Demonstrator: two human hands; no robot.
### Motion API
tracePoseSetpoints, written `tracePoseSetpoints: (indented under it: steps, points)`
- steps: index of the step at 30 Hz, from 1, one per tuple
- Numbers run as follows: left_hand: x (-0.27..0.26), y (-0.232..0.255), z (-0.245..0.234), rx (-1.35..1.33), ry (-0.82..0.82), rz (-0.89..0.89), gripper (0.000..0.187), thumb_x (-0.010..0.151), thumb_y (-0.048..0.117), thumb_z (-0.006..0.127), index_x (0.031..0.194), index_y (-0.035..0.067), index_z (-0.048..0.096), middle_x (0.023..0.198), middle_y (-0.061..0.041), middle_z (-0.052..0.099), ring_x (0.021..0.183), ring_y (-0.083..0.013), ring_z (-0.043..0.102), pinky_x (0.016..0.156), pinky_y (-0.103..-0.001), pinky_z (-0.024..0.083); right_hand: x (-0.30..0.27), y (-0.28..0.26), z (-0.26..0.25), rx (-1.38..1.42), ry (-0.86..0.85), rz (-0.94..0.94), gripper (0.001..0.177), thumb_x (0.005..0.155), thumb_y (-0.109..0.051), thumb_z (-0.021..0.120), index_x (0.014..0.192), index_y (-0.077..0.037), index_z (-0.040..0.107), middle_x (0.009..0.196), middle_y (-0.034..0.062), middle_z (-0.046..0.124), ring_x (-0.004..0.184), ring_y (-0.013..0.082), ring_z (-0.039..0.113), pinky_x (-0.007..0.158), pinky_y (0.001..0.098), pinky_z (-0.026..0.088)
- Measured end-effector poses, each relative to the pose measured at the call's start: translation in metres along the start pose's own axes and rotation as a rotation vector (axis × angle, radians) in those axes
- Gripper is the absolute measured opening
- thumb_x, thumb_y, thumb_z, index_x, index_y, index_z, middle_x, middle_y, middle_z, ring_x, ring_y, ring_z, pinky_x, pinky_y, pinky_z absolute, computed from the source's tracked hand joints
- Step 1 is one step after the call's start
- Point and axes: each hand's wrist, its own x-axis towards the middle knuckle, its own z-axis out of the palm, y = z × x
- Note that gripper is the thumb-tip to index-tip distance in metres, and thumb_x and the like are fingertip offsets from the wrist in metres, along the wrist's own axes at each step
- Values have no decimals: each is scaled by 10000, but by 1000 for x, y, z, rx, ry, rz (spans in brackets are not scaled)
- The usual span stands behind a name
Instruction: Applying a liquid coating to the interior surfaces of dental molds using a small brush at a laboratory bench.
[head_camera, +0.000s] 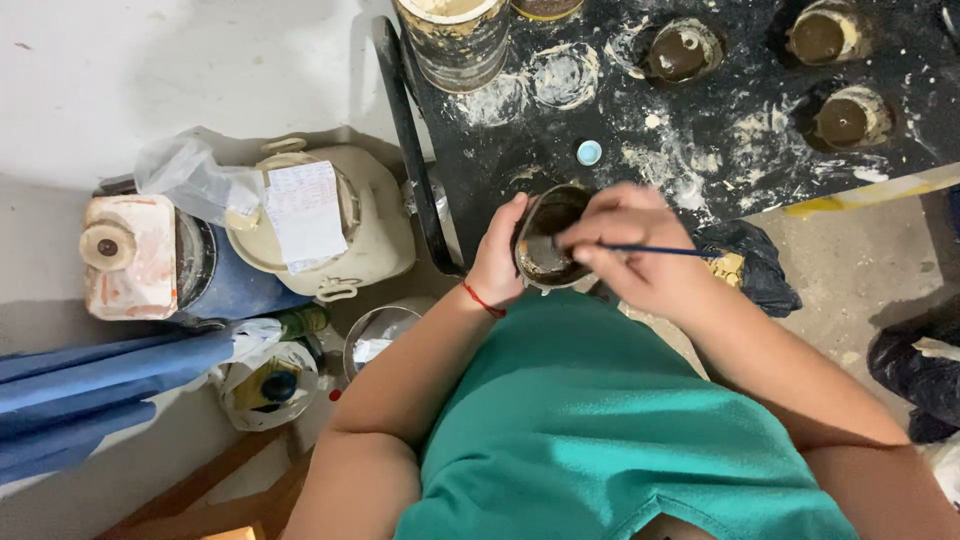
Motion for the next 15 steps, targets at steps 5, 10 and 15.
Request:
tracePoseSetpoints:
  steps: [5,10,15]
  points:
    - [9,0,0,-338,45,-244,506,1069,278,599,1449,-48,524,1411,-346,564,1248,-448,628,1008,-586,554,-12,9,-7,-389,106,-74,269,1056,-335,614,987,-153,798,796,41,696,1088,257,630,1010,387,401]
    - [4,4,6,-682,89,-515,513,1109,376,547,1388,-48,625,1354,-364,612,1205,-470,657,983,-612,560,2,-15,-1,-107,-44,-194,242,1038,-356,598,983,-205,779,907,0,772,1093,276,672,972,407,422]
    - [5,122,82,-645,63,-495,481,1133,351,524,1349,-59,656,1289,-340,662,1160,-428,685,968,-539,592,0,4,-6,-219,40,-120,299,1052,-363,576,1013,-176,806,826,21,751,1141,270,648,1061,431,360]
